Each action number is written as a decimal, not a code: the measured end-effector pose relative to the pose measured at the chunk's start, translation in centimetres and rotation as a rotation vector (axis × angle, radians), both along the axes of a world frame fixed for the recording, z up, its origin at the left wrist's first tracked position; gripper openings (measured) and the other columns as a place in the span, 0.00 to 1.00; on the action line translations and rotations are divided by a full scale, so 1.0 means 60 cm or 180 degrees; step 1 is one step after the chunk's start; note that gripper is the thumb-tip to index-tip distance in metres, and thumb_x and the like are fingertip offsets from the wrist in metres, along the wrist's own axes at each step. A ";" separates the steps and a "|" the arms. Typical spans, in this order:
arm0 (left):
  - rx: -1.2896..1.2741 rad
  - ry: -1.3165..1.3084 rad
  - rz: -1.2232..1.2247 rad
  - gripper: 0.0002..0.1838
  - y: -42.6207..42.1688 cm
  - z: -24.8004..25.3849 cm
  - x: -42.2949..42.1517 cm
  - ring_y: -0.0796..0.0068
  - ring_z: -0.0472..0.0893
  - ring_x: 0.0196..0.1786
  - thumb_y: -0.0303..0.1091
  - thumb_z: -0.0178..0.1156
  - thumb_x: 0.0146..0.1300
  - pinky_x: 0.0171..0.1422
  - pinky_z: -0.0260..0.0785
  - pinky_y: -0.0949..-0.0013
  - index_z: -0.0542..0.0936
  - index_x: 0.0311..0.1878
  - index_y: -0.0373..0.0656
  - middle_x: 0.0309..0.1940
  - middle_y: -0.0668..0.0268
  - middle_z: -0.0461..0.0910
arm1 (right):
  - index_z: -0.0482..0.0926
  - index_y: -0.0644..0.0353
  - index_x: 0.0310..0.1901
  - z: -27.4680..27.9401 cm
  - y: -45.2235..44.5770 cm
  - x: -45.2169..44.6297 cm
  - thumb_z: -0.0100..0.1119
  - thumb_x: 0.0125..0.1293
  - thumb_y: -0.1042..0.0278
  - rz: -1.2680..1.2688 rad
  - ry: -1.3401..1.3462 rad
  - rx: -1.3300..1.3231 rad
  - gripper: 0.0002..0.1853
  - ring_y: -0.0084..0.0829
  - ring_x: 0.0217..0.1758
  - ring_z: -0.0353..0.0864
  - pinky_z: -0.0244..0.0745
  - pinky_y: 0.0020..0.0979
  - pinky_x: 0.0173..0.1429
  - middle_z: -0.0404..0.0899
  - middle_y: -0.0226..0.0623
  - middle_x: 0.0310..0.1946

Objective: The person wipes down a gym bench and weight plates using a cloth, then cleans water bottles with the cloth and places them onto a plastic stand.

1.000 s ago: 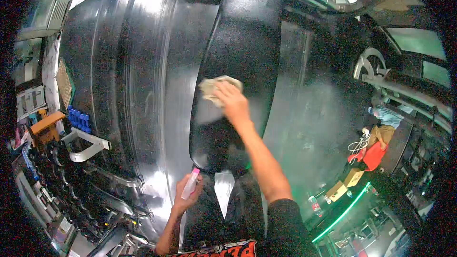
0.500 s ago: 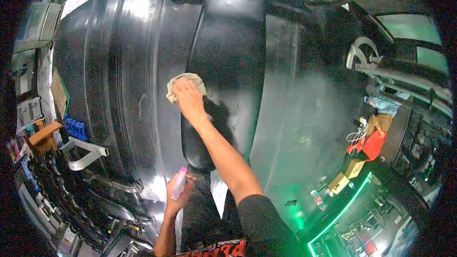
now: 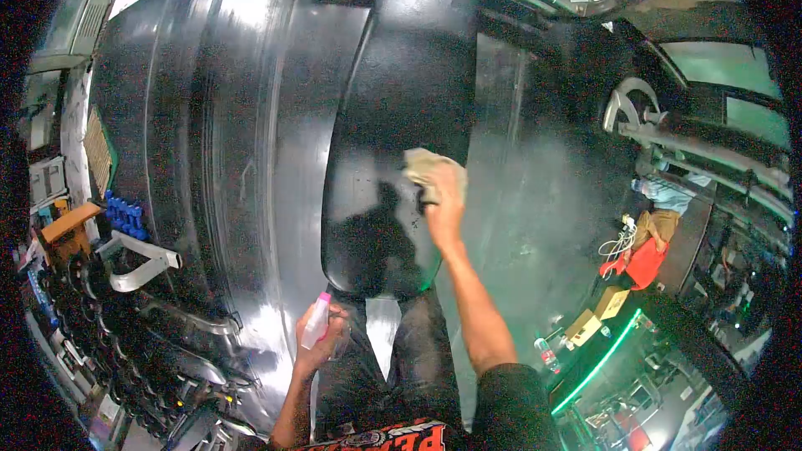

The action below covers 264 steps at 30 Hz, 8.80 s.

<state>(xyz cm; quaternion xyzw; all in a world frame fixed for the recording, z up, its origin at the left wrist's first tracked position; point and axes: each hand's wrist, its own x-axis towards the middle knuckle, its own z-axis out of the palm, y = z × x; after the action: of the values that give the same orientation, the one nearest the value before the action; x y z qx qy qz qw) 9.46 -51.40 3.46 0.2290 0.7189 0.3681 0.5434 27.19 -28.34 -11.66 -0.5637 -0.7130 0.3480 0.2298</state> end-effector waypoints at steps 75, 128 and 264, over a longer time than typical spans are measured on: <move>0.0058 0.0356 -0.0819 0.07 -0.025 0.049 -0.045 0.67 0.81 0.32 0.27 0.63 0.58 0.37 0.72 0.67 0.78 0.38 0.37 0.30 0.61 0.80 | 0.79 0.54 0.44 -0.035 -0.133 -0.209 0.60 0.45 0.74 0.1606 -0.0202 0.0786 0.20 0.38 0.65 0.68 0.58 0.43 0.71 0.74 0.35 0.57; -0.0023 0.0167 0.0483 0.08 -0.197 0.040 0.141 0.81 0.74 0.22 0.21 0.61 0.53 0.27 0.66 0.76 0.78 0.38 0.40 0.28 0.68 0.80 | 0.78 0.54 0.47 -0.084 -0.272 -0.232 0.57 0.52 0.72 0.2150 -0.0390 0.0892 0.18 0.35 0.65 0.68 0.56 0.42 0.71 0.76 0.33 0.54; 0.0263 0.0502 -0.0444 0.08 -0.199 0.065 0.128 0.75 0.81 0.31 0.27 0.62 0.57 0.36 0.73 0.72 0.77 0.40 0.39 0.33 0.63 0.82 | 0.74 0.55 0.56 -0.005 -0.106 0.083 0.39 0.48 0.88 -0.0571 0.0123 0.0098 0.32 0.48 0.59 0.74 0.70 0.33 0.60 0.75 0.52 0.54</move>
<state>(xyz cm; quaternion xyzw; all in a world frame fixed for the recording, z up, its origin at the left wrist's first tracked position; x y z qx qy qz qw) 17.15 -63.37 7.34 0.3289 0.7259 0.3395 0.4996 32.19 -34.69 -11.95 -0.6148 -0.6603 0.3258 0.2824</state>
